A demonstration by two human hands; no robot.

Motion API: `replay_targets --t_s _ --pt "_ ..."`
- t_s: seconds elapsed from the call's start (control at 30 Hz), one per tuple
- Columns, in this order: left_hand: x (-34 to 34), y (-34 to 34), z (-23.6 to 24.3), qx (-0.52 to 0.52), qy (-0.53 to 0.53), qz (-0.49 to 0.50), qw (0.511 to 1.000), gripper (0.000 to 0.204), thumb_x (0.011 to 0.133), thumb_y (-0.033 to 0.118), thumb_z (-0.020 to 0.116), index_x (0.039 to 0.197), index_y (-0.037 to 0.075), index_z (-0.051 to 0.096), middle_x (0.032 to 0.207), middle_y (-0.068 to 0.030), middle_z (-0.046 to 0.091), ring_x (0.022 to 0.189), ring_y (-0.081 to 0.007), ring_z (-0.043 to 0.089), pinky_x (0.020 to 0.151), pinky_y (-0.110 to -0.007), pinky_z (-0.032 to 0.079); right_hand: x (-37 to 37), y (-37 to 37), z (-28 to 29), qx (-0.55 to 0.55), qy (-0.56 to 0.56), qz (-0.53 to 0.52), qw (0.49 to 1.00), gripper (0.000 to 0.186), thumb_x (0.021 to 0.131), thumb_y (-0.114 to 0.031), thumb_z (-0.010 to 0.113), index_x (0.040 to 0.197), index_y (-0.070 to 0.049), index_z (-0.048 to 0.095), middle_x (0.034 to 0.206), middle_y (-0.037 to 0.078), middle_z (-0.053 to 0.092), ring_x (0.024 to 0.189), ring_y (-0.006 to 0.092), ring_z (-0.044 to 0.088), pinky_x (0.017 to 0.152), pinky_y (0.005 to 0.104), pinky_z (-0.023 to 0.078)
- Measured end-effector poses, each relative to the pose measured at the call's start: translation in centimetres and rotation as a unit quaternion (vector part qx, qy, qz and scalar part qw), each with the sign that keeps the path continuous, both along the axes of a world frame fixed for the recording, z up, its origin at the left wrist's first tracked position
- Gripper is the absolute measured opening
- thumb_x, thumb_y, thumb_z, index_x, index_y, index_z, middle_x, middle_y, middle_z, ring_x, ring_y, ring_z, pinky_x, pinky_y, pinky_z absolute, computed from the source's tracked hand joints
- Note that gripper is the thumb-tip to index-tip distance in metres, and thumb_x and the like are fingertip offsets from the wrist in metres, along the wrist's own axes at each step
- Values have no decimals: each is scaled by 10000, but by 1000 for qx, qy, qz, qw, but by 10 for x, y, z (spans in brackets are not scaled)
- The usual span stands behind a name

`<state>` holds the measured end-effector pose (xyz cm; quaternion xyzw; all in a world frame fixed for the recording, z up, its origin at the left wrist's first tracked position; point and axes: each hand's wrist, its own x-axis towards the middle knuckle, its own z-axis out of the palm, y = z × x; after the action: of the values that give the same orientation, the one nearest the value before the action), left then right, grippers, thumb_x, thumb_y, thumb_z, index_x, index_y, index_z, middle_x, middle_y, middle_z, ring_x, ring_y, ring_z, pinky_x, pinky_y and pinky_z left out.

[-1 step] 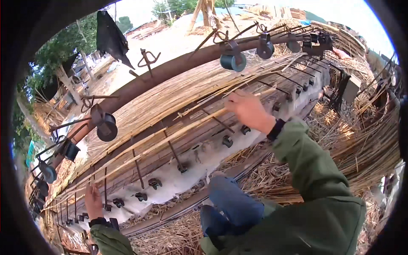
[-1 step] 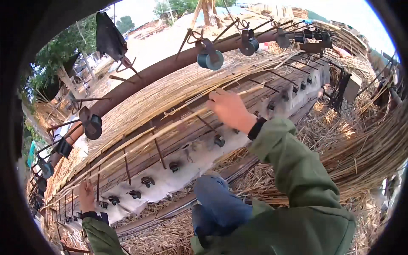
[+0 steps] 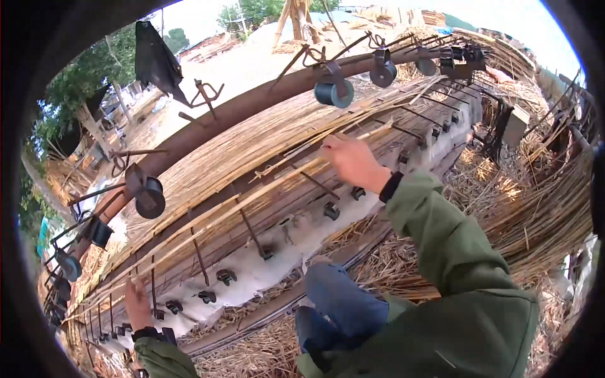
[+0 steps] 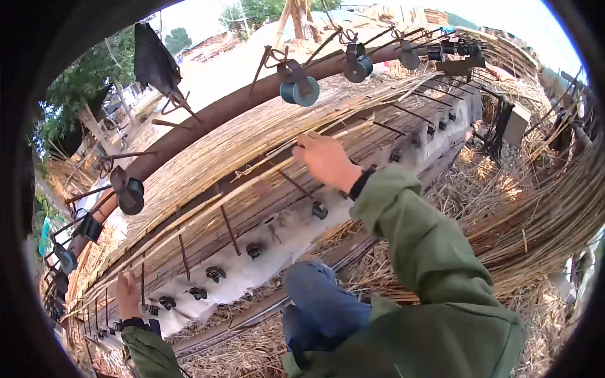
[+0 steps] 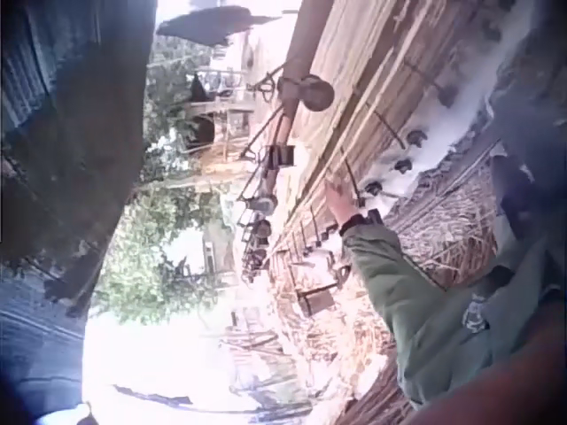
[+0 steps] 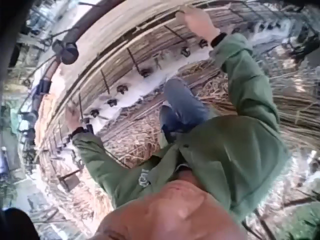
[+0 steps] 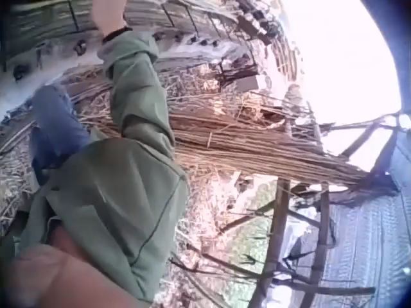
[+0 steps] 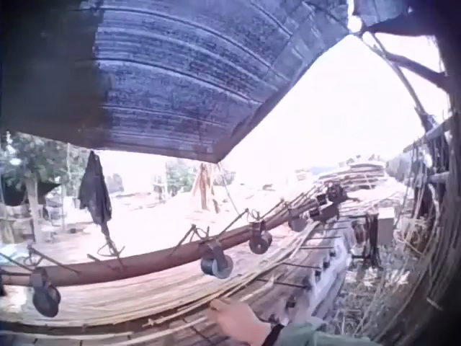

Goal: Weaving bundles of straw into a mat using a manual mechanical loom.

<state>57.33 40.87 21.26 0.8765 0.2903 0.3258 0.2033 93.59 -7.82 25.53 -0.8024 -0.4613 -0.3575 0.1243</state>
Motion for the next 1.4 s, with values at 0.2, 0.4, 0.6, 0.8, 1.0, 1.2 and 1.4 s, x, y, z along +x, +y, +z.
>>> replay_targets --t_s 0.2,0.4,0.6,0.8,1.0,1.2,1.4 --pt "-33 50 -24 -501 -347 36 792 375 880 138 510 1204 -32 432 1059 -85 522 895 -169 520 763 -268 438 -13 55 -59 233 185 58 953 159 729 -51 562 887 -37 571 896 124 559 856 328 551 693 396 470" --pt "10 -90 -5 -81 -288 16 954 281 867 77 491 1135 -4 465 911 -39 522 719 -92 485 606 -204 378 -93 1 -147 231 369 106 894 174 773 -62 568 946 -40 571 780 114 577 711 282 580 632 343 472" --pt "6 -278 -58 -271 -110 -191 937 155 871 43 484 1017 -10 495 769 -68 573 670 -111 530 612 -227 431 -203 1 -157 81 304 167 934 520 642 -220 705 1100 -99 490 1240 120 370 1150 385 346 898 494 372" --pt "9 -379 -47 -353 0 -208 912 180 846 43 514 1011 -24 541 859 -86 585 743 -144 537 666 -268 437 -208 -12 -164 60 309 160 936 537 668 -246 691 1139 -100 479 1290 128 339 1184 372 336 917 473 370" --pt "-6 -382 -43 -312 -44 -188 930 118 851 38 497 938 -14 557 813 -68 556 688 -143 502 646 -255 422 -206 -9 -189 57 312 128 940 510 696 -246 659 1151 -107 477 1304 116 334 1201 353 328 868 456 389" --pt "-13 -389 -19 -377 17 -172 910 114 852 33 477 925 -18 548 819 -69 549 714 -140 509 664 -261 421 -193 6 -241 3 338 85 937 537 727 -290 645 1193 -100 459 1356 109 286 1231 351 299 915 468 375" --pt "-21 -381 -32 -374 57 -146 914 154 863 67 496 974 -15 563 839 -82 579 734 -140 540 675 -278 446 -195 11 -237 -34 341 70 937 555 722 -282 649 1213 -110 455 1358 94 285 1222 338 305 880 469 392"
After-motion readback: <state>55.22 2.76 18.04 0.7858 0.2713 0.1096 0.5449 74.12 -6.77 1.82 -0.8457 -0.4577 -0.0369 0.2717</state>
